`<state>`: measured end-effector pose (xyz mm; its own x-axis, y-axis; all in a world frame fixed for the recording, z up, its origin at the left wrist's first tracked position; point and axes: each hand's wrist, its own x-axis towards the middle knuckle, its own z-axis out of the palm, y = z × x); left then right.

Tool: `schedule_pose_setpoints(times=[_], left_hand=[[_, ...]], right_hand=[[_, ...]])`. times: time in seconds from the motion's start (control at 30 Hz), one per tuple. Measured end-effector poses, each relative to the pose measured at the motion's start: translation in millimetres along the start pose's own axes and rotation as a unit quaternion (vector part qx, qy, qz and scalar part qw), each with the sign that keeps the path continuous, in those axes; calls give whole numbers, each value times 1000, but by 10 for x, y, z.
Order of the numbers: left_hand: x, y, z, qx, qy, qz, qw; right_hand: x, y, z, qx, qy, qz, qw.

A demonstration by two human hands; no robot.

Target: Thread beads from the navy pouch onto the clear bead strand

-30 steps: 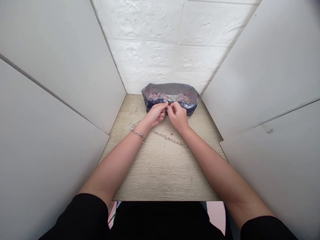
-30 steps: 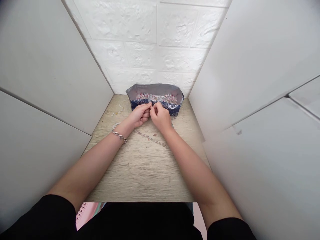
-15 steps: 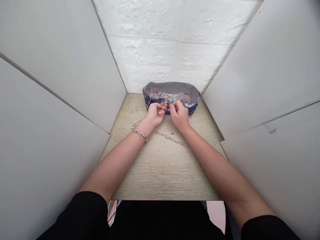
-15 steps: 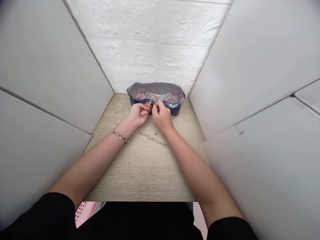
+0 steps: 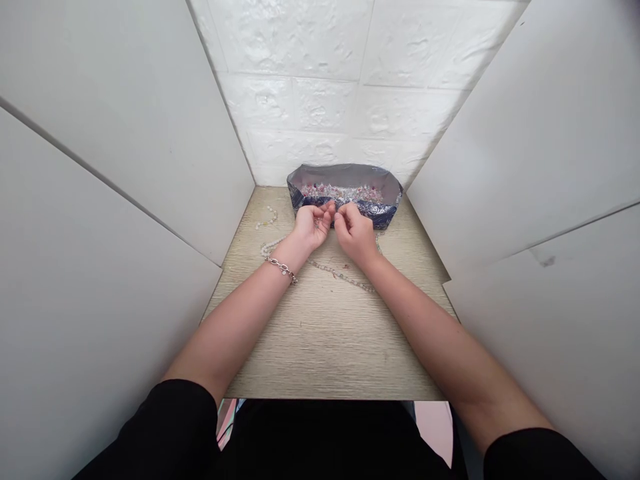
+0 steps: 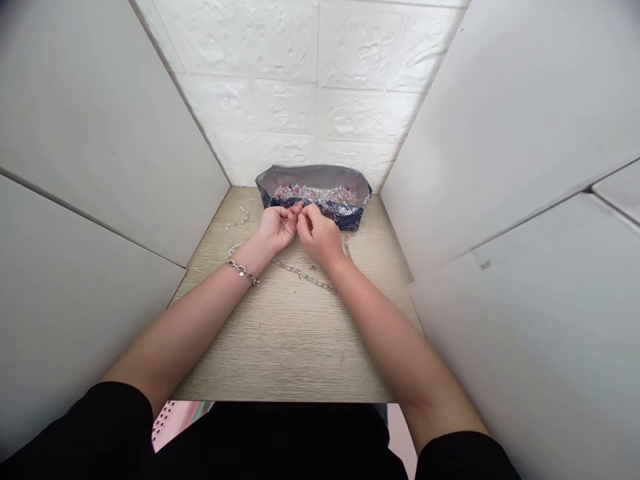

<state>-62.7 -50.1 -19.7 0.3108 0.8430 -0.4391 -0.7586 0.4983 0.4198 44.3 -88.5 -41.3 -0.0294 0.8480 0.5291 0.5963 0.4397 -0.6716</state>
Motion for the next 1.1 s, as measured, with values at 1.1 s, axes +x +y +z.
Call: schedule_pose_setpoints(times=[1.1], left_hand=[[-47,42,-9,88,-58,-82,991]], right_hand=[[35,32,4,33,39,3,999]])
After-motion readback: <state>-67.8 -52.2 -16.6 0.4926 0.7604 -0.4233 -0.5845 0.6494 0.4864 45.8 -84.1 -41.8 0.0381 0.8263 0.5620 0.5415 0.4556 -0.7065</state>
